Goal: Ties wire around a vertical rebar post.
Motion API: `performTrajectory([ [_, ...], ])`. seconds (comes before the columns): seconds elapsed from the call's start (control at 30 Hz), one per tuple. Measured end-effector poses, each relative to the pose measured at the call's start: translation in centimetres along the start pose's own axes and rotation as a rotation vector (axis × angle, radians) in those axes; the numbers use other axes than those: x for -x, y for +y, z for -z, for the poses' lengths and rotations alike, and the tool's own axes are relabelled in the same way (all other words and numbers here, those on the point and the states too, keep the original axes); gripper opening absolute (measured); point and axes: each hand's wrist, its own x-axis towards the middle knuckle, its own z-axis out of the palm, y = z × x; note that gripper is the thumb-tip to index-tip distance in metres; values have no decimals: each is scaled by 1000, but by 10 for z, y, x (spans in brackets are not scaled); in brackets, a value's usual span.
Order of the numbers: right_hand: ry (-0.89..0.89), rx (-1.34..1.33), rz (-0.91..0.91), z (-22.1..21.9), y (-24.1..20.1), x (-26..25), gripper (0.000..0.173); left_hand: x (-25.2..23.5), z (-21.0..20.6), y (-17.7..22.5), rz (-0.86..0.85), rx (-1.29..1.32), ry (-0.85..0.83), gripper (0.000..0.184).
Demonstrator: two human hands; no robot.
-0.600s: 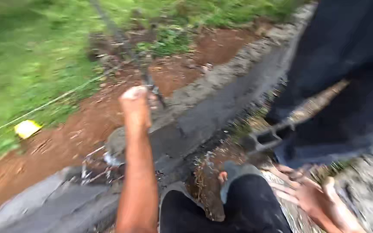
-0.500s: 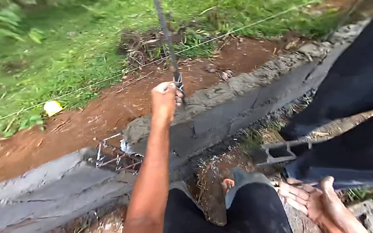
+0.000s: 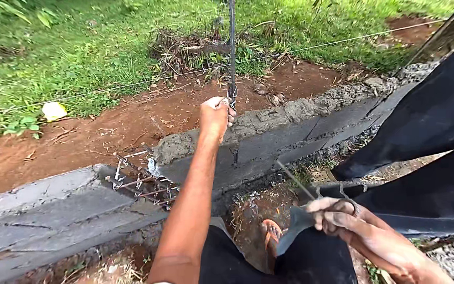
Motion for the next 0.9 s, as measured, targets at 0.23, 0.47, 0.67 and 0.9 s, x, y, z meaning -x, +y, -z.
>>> performTrajectory([
  [0.23, 357, 728, 505, -52, -48, -40, 31, 1, 1, -1, 3, 49, -7, 21],
  [0.47, 277, 501, 550, -87, -92, -91, 35, 3, 2, -4, 51, 80, -7, 21],
  [0.67, 309, 745, 493, -92, -109, -115, 31, 3, 4, -6, 38, 85, -25, 23],
  [0.9, 314, 750, 383, -94, -115, -119, 30, 3, 4, -8, 39, 96, -29, 23],
])
